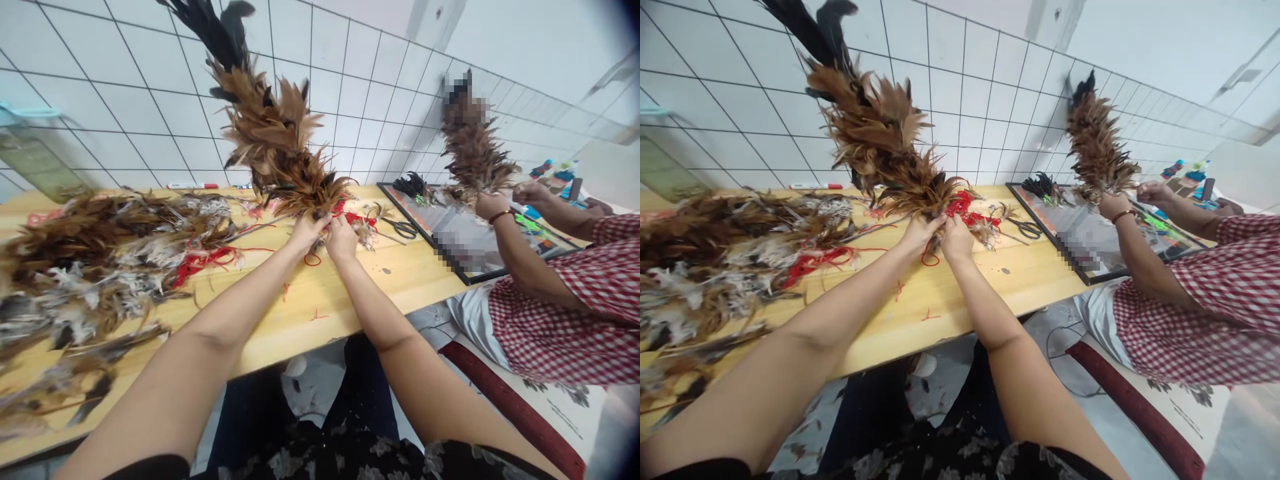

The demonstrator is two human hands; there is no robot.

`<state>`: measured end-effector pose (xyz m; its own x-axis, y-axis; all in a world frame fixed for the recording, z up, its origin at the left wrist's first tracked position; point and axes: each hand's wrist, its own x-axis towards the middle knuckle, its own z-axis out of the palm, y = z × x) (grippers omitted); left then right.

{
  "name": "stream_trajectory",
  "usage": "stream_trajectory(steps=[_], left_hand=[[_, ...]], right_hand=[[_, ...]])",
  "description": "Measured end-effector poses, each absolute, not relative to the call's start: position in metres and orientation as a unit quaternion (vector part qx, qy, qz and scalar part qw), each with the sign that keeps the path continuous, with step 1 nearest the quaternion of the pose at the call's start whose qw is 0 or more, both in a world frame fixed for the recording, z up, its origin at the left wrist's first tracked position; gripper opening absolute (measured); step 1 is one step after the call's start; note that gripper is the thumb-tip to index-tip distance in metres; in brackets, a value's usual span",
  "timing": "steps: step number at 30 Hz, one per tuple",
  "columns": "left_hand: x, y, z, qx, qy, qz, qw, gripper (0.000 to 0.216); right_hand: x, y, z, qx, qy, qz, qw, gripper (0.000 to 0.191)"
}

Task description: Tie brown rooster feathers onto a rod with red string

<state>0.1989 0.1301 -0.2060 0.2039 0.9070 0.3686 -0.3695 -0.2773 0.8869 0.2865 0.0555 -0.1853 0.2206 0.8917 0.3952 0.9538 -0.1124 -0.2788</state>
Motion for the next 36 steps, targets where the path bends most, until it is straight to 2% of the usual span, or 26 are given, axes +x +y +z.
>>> stream_trajectory(steps=[5,8,10,12,14,17,21,26,30,36], left_hand=[[0.194,0.129,-0.203,0.547,0.216,0.56,0.584,0.05],[0.184,0.128,-0.196,0.538,0.216,0.519,0.628,0.058],[0.176,0.128,-0.19,0.544,0.218,0.479,0.654,0.06],[0.169,0.128,-0.185,0.545,0.226,0.443,0.675,0.063],[0.163,0.129,-0.182,0.545,0.226,0.42,0.689,0.064],[0.159,0.13,-0.181,0.554,0.199,0.387,0.71,0.06],[0.155,0.132,-0.185,0.553,0.181,0.358,0.73,0.058],[0.146,0.141,-0.194,0.548,0.197,0.295,0.757,0.061],[0.139,0.141,-0.197,0.521,0.178,0.245,0.798,0.061],[0.144,0.127,-0.187,0.541,0.108,0.206,0.808,0.047]], right_hand=[[0.293,0.062,-0.193,-0.705,-0.645,-0.031,0.294,0.035],[0.3,0.069,-0.195,-0.649,-0.647,0.047,0.398,0.019],[0.304,0.072,-0.195,-0.603,-0.611,0.163,0.487,0.013],[0.306,0.073,-0.193,-0.541,-0.545,0.324,0.553,0.021],[0.309,0.071,-0.189,-0.478,-0.469,0.464,0.58,0.034],[0.311,0.066,-0.182,-0.425,-0.374,0.562,0.603,0.043],[0.31,0.062,-0.178,-0.388,-0.312,0.627,0.6,0.037],[0.306,0.062,-0.182,-0.366,-0.338,0.677,0.542,0.033],[0.307,0.06,-0.182,-0.33,-0.38,0.709,0.493,0.046],[0.308,0.056,-0.179,-0.294,-0.41,0.724,0.471,0.073]])
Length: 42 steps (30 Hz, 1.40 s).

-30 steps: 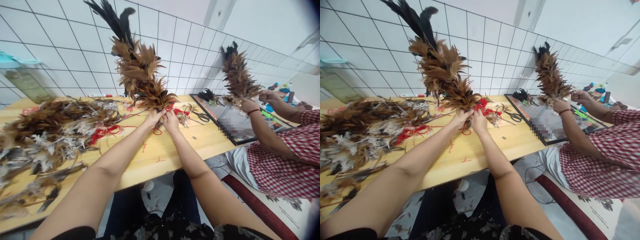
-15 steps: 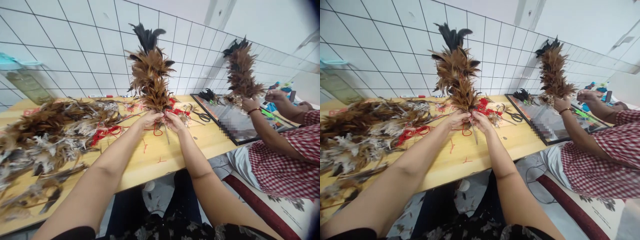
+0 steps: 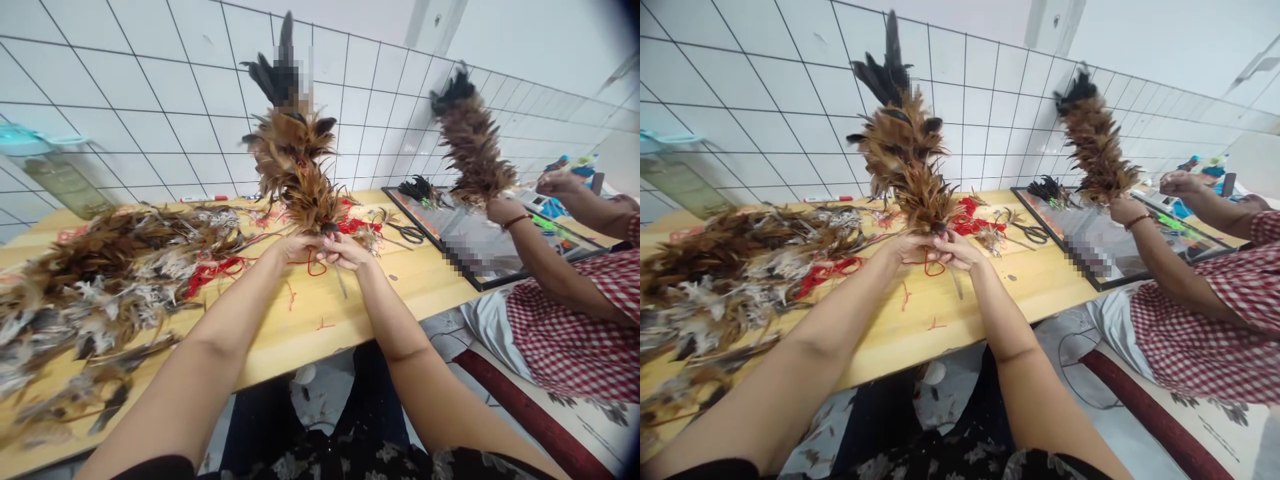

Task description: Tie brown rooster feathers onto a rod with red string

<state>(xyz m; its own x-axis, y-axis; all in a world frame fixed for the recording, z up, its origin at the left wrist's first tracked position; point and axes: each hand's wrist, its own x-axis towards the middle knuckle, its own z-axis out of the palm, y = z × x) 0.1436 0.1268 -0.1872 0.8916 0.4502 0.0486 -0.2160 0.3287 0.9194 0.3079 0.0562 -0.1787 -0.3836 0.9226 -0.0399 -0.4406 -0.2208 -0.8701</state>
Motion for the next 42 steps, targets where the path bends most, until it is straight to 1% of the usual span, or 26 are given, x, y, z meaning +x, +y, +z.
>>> stream_trajectory(steps=[2,9,13,15,18,23,25,28,30,36,39,42], left_hand=[[0.148,0.126,-0.187,0.543,0.121,0.2,0.807,0.049],[0.16,0.132,-0.197,0.548,0.144,0.193,0.801,0.048],[0.157,0.134,-0.2,0.556,0.148,0.205,0.792,0.051],[0.155,0.135,-0.2,0.56,0.149,0.206,0.789,0.051],[0.156,0.135,-0.199,0.564,0.146,0.2,0.788,0.051],[0.168,0.129,-0.202,0.562,0.154,0.185,0.792,0.046],[0.175,0.121,-0.203,0.554,0.17,0.198,0.79,0.044],[0.187,0.107,-0.202,0.54,0.205,0.233,0.782,0.039],[0.193,0.097,-0.2,0.537,0.222,0.245,0.776,0.034],[0.197,0.083,-0.195,0.574,0.24,0.26,0.739,0.027],[0.196,0.081,-0.193,0.608,0.24,0.269,0.707,0.025],[0.197,0.081,-0.189,0.616,0.257,0.296,0.683,0.023]], right_hand=[[0.308,0.056,-0.18,-0.301,-0.415,0.718,0.47,0.078],[0.304,0.062,-0.192,-0.353,-0.447,0.684,0.455,0.072],[0.296,0.064,-0.194,-0.371,-0.439,0.669,0.471,0.078],[0.293,0.064,-0.193,-0.374,-0.44,0.665,0.473,0.077],[0.295,0.059,-0.191,-0.363,-0.428,0.674,0.48,0.076],[0.309,0.041,-0.195,-0.335,-0.356,0.707,0.511,0.081],[0.317,0.032,-0.199,-0.334,-0.325,0.711,0.527,0.077],[0.325,0.022,-0.205,-0.324,-0.301,0.706,0.553,0.063],[0.329,0.018,-0.208,-0.323,-0.296,0.696,0.569,0.057],[0.331,0.016,-0.208,-0.333,-0.345,0.683,0.551,0.058],[0.334,0.013,-0.204,-0.341,-0.368,0.661,0.558,0.061],[0.338,0.012,-0.201,-0.366,-0.355,0.645,0.569,0.058]])
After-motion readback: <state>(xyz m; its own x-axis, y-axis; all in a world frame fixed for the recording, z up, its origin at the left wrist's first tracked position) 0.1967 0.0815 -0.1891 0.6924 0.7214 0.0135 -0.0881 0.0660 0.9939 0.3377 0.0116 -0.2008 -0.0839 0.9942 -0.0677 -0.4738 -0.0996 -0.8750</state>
